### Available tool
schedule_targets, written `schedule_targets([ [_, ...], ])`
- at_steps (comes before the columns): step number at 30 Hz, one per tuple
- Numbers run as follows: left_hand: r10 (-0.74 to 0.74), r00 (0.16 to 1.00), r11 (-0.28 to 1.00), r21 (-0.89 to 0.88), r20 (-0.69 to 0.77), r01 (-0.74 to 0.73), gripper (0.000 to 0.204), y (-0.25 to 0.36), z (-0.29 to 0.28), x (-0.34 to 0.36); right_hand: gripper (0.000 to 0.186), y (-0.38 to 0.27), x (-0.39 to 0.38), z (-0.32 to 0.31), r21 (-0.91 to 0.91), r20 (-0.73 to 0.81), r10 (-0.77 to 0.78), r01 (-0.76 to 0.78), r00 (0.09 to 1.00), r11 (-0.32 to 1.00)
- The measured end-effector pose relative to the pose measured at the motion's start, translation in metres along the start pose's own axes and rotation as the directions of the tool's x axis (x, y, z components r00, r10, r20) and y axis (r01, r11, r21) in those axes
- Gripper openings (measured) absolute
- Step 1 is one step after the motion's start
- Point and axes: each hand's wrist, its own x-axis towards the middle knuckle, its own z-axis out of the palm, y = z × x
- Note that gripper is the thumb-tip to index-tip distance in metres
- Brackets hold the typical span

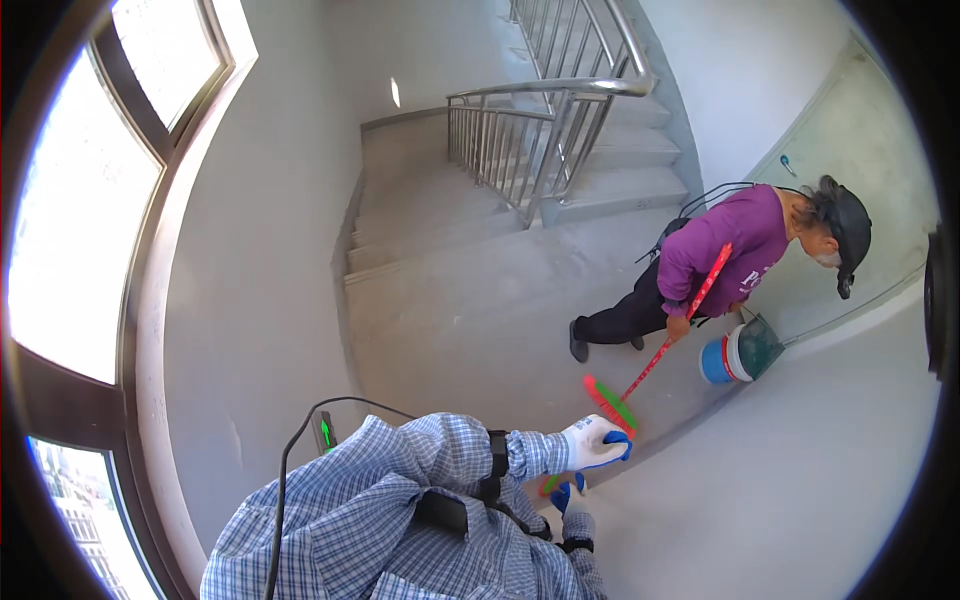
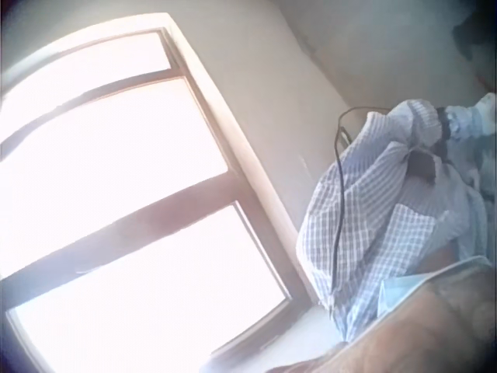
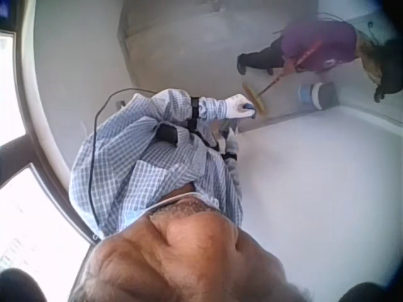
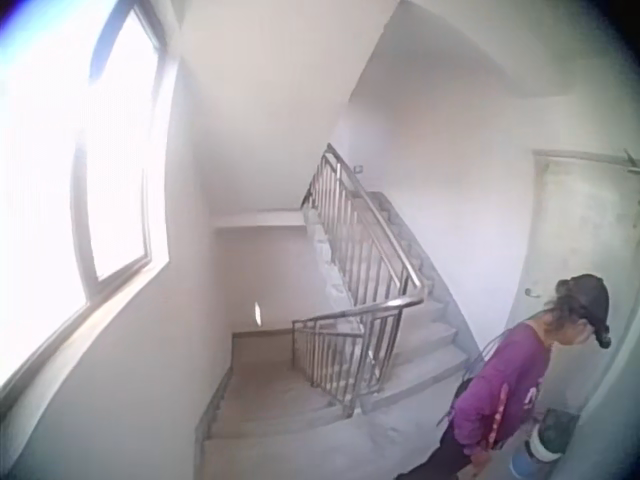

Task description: Cleaning a window and ledge in a stairwell using a squeegee and spray bottle.

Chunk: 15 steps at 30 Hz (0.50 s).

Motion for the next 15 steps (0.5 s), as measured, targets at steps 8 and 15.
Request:
schedule_targets([
  [8, 0.065, 0.998, 0.998, -0.007, 0.019, -0.065, 0.020, -0.001, 0.013, -0.004, 0.059, 0.047, -0.005, -0.017, -0.011, 0.153, 0.163, -0.163, 0.975, 0.986],
  [15, -0.013, 0.991, 1.000, -0.019, 0.131, 0.015, 0.015, 0.005, 0.020, 0.004, 0.050, 0.087, 0.027, -0.023, 0.300, 0.159, -0.141, 0.088, 0.977, 0.950],
])
